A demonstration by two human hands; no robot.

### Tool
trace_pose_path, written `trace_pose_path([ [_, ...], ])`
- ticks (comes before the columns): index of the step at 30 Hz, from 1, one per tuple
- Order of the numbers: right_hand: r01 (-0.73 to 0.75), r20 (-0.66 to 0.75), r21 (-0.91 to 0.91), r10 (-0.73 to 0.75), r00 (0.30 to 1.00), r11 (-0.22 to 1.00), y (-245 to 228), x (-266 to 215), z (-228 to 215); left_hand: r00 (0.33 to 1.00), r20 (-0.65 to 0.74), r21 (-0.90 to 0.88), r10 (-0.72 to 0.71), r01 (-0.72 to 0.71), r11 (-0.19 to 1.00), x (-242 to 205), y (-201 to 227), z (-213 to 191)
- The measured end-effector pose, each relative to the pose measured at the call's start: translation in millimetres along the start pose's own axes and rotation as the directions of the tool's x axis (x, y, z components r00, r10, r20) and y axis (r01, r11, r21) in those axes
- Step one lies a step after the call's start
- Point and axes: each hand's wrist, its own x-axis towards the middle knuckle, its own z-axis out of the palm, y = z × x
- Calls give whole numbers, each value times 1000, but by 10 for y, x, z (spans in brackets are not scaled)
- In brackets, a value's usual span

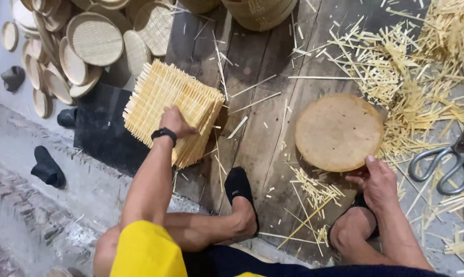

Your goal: Constructing and trimming a round bamboo tray by fitting a woven bamboo base into a wooden mold and securing a rim with scissors.

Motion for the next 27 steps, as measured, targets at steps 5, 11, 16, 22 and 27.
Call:
trace_pose_path([
  [5, -22, -6, -29, 22, 1000, 999, -55, -60, -1, 994, 55, -217, 96, -82, 973, 84, -242, 45],
  [11, -22, 17, 4, 22, 1000, 1000, -4, -32, 2, 821, -507, -453, 263, -513, 729, 59, 152, 267],
  [16, -31, -9, 0, 31, 999, 1000, -52, -24, -25, 876, -302, -295, 377, -462, 836, -96, 327, 427],
  [22, -50, 20, -61, 51, 999, 997, 66, -58, -152, 859, -317, -86, 401, -447, 890, -97, 214, 377],
  [27, -78, -14, -37, 77, 997, 996, 68, -49, -135, 936, -16, -100, 351, -350, 931, -228, 298, -54],
])
